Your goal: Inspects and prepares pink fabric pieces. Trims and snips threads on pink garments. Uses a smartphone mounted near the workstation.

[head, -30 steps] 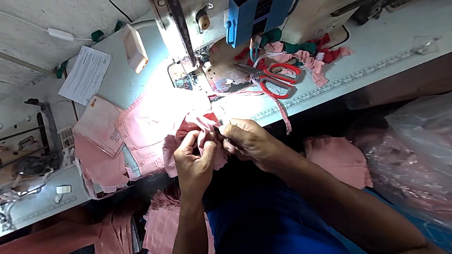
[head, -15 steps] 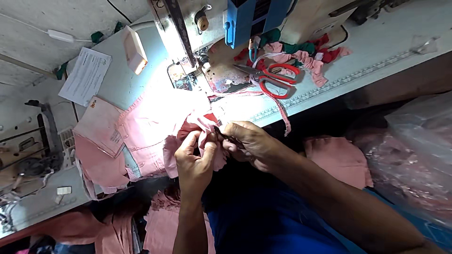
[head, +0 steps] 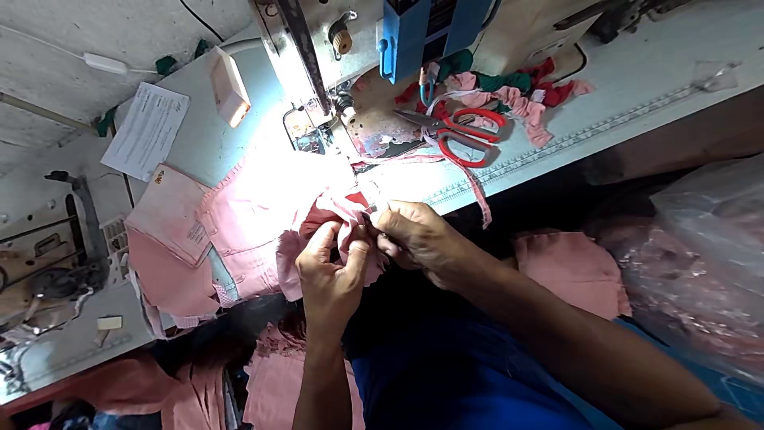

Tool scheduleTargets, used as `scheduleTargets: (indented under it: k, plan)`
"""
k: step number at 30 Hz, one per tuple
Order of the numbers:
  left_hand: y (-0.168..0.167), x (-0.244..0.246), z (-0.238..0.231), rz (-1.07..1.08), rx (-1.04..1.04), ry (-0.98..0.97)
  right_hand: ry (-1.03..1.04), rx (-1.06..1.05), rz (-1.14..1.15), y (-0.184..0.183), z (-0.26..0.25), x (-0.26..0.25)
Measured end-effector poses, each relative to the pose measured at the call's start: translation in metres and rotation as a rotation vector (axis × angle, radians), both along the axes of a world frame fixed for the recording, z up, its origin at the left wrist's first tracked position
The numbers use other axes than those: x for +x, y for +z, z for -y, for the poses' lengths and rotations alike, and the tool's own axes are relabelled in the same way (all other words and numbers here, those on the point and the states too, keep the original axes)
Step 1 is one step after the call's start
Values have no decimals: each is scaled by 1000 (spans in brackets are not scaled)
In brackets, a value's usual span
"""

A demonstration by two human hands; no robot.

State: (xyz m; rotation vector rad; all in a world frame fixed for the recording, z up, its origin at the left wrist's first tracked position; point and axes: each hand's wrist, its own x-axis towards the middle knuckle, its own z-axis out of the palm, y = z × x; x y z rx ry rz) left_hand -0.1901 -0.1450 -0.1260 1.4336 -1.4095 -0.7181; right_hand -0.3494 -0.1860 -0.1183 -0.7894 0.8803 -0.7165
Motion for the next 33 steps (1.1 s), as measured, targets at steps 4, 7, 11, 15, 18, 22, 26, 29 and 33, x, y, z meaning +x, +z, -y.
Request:
scheduleTargets:
  k: [4,7,11,15,18,22,26,29,33]
  plan:
    - [1,2,1,-63,19,-18,105,92,140,-3,4,-5]
    - [2,1,0,-51,22,-8,94,45,81,-1,4,-6]
    - [2,1,1,-39,25,-4,55,-4,21,1,3,-5]
    - [1,0,0,-33,21,3,31,-82,-40,0,1,-4]
    - [1,1,-1,-19,30,5,35,-84,-44,0,0,-5]
    - [2,2,-1,-8,28,-8,107,-6,68,-2,4,-9]
    - [3,2,-1,0,37,-11,109,-34,54,-1,4,-9]
    - [1,2,-1,29,41,0,71,-162,-107,-2,3,-7]
    - [-1,3,-2,100,41,4,42,-347,-369,-4,1,-5]
